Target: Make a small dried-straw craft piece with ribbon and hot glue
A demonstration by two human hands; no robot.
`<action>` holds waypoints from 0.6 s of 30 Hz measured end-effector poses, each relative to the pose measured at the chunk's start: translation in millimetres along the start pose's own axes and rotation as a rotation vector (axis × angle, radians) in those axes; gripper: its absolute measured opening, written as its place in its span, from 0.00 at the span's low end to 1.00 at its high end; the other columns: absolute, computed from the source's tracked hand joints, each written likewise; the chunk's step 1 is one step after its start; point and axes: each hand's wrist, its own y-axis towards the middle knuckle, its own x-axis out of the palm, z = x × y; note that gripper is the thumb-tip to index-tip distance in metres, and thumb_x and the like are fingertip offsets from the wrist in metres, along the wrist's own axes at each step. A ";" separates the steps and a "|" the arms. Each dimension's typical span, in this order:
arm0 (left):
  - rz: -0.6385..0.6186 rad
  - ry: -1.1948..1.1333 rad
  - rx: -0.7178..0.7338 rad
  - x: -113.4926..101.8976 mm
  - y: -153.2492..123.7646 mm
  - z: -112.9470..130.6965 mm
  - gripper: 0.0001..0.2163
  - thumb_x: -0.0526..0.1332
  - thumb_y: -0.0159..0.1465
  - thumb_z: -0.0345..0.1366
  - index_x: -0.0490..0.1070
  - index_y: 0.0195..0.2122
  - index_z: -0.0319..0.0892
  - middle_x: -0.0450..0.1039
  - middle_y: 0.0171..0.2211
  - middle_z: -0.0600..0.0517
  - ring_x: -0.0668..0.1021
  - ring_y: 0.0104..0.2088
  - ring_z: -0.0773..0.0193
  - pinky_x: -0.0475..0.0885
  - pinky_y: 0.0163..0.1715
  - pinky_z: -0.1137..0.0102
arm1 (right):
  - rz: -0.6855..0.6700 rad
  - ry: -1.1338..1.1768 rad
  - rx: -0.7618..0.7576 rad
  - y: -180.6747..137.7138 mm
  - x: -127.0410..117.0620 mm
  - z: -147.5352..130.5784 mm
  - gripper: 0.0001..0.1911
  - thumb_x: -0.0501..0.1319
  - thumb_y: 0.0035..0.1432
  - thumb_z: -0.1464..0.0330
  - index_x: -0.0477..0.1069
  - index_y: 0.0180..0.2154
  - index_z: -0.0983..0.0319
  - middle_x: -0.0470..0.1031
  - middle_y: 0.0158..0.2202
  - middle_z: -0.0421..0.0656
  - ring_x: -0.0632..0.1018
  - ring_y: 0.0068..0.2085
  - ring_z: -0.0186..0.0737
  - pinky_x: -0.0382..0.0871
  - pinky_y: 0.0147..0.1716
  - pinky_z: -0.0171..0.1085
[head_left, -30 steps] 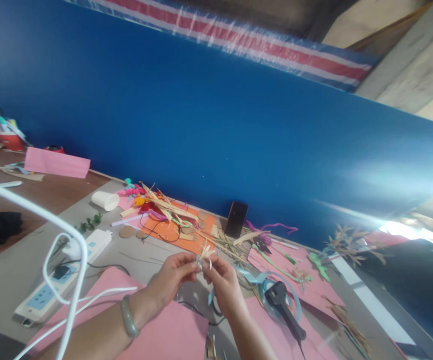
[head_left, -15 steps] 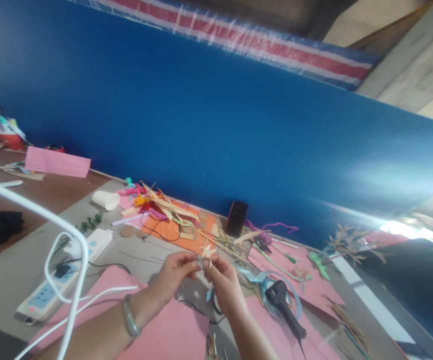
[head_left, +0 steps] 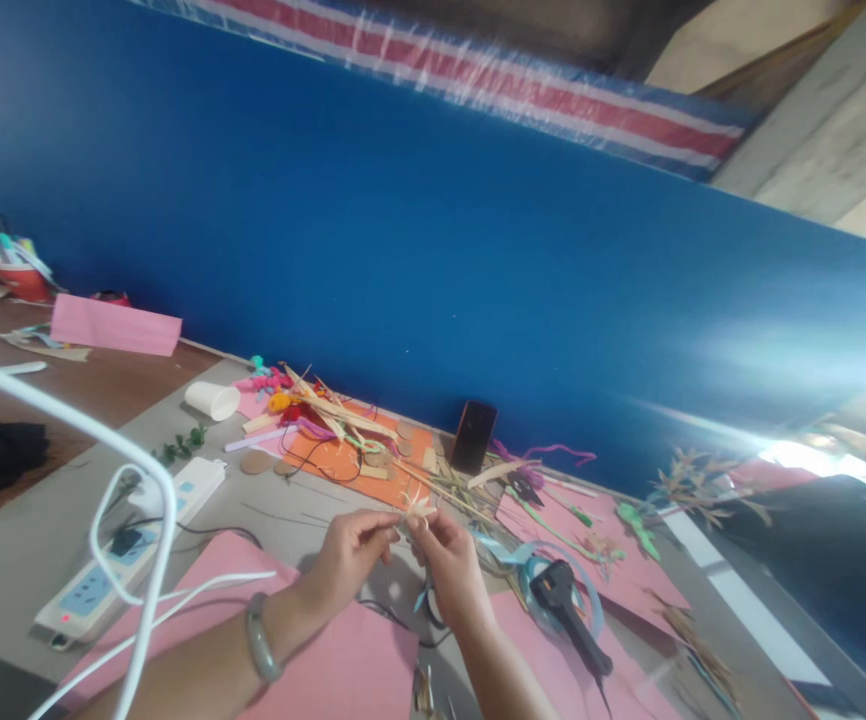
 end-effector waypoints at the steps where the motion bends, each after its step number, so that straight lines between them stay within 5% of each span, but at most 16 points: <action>1: -0.014 0.065 0.055 -0.7 -1.6 0.8 0.12 0.58 0.63 0.38 0.78 0.40 0.38 0.76 0.26 0.49 0.75 0.25 0.65 0.70 0.29 0.72 | 0.003 -0.001 0.000 -0.1 -0.2 0.5 0.17 0.66 0.52 0.56 0.69 0.26 0.64 0.62 0.20 0.34 0.58 0.22 0.29 0.50 0.23 0.31; 10: -0.161 0.502 0.518 -4.7 -8.0 -9.7 0.17 0.48 0.69 0.31 0.65 0.56 0.38 0.76 0.41 0.42 0.78 0.43 0.57 0.73 0.44 0.63 | 0.087 -0.014 0.012 0.3 1.2 8.3 0.19 0.67 0.50 0.55 0.65 0.23 0.62 0.59 0.16 0.32 0.58 0.20 0.29 0.50 0.22 0.31; 18: -0.131 0.704 0.573 -8.5 -8.0 -14.2 0.17 0.47 0.68 0.28 0.65 0.56 0.38 0.76 0.38 0.44 0.78 0.39 0.57 0.76 0.39 0.62 | 0.087 0.017 0.041 -1.5 5.9 4.6 0.18 0.67 0.50 0.57 0.67 0.23 0.63 0.61 0.16 0.33 0.59 0.20 0.28 0.51 0.21 0.31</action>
